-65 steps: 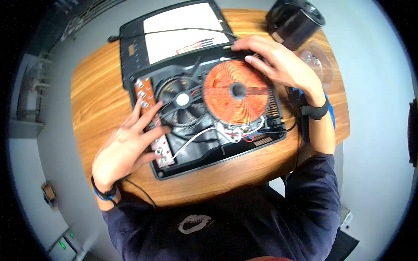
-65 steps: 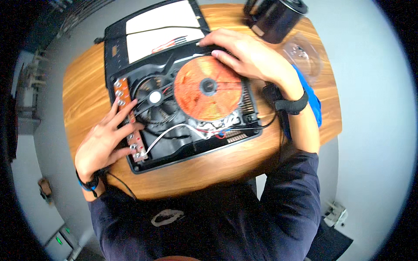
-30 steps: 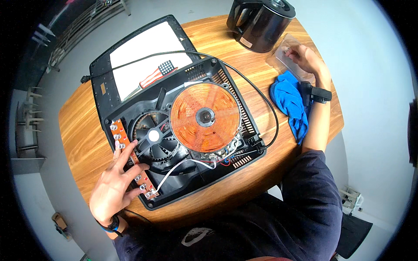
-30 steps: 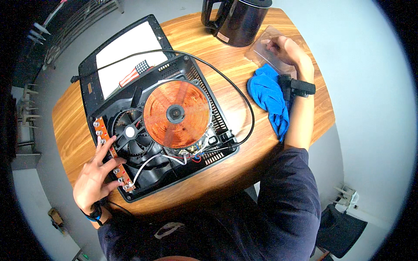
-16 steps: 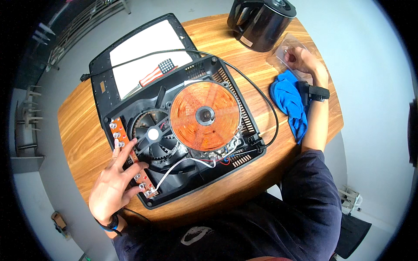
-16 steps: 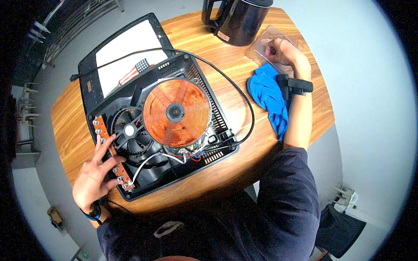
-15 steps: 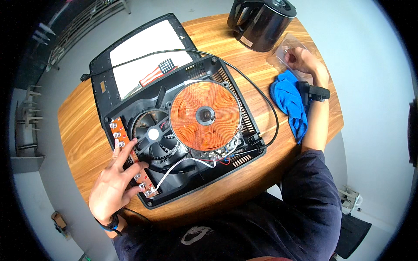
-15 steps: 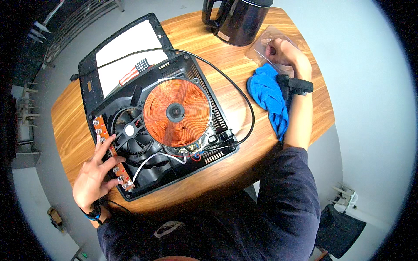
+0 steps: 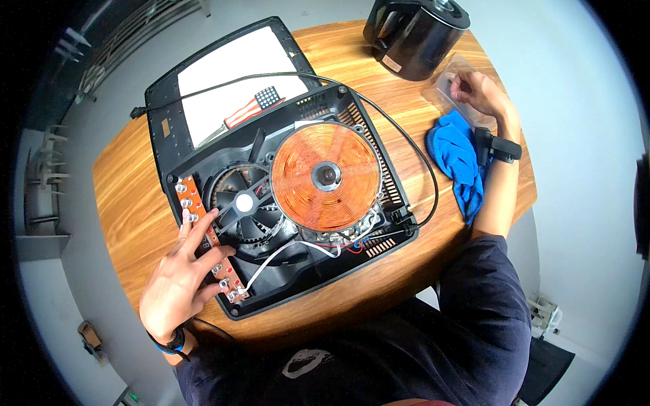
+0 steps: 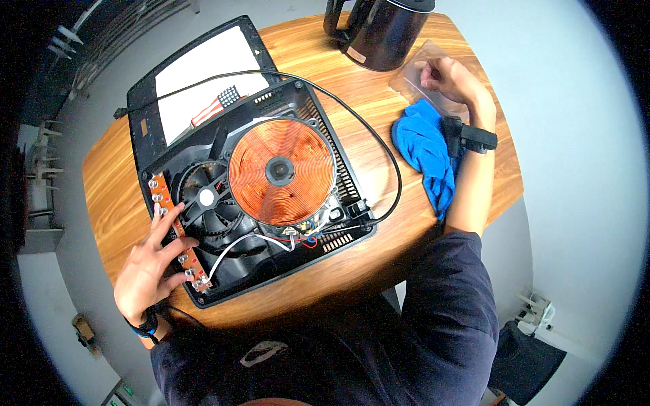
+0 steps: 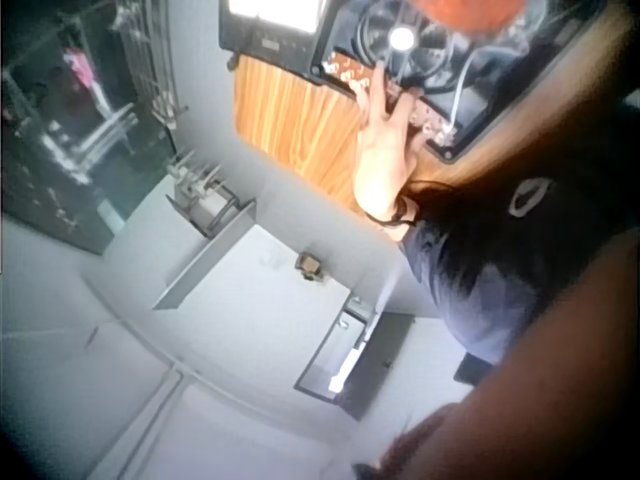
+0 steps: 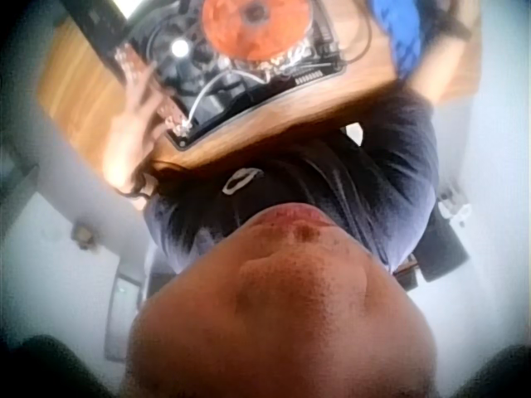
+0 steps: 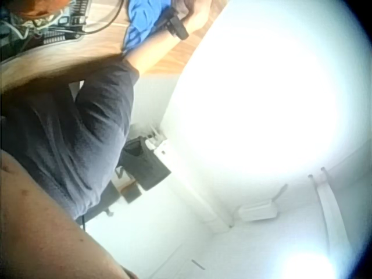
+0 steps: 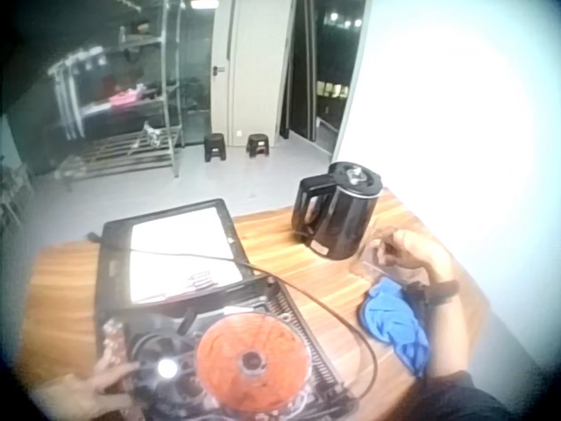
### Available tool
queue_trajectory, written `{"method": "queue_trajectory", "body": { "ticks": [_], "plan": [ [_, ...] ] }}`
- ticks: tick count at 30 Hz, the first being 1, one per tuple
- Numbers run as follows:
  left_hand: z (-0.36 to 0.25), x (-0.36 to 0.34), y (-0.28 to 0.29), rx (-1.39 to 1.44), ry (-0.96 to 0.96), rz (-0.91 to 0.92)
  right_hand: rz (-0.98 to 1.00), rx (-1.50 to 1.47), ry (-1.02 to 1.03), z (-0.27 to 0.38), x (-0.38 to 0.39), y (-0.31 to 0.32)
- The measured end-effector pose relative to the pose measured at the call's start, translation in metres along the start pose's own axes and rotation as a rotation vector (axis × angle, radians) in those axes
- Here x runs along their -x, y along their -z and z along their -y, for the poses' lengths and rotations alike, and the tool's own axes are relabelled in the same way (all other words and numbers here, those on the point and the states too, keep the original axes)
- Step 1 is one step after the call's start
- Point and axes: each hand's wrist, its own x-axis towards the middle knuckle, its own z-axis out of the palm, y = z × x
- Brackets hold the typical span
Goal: The person works on the internal components of a disassembled electronic device, likely a coffee machine. They use a screwdriver to tighten screws on a circuit board and a heating element, while also adjusting wires and a fan assembly.
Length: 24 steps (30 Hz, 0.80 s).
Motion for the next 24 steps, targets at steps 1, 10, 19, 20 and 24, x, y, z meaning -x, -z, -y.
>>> {"method": "queue_trajectory", "body": {
  "ticks": [1, 10, 19, 20, 24],
  "plan": [
    [0.000, -0.001, 0.000, 0.008, 0.004, 0.006, 0.006, 0.017, 0.003, 0.001, 0.001, 0.001],
    [0.011, 0.001, -0.003, 0.038, -0.049, 0.008, 0.015, -0.038, 0.047, -0.016, -0.002, 0.006],
    [0.019, 0.007, -0.008, 0.031, -0.083, -0.014, -0.073, -0.140, 0.089, -0.007, 0.006, 0.013],
    [0.020, 0.009, -0.009, 0.022, -0.085, -0.028, -0.057, -0.157, 0.093, -0.004, 0.005, 0.013],
    [0.019, 0.012, -0.013, 0.021, -0.097, -0.074, -0.004, -0.185, 0.119, -0.012, 0.000, 0.017]
  ]
}}
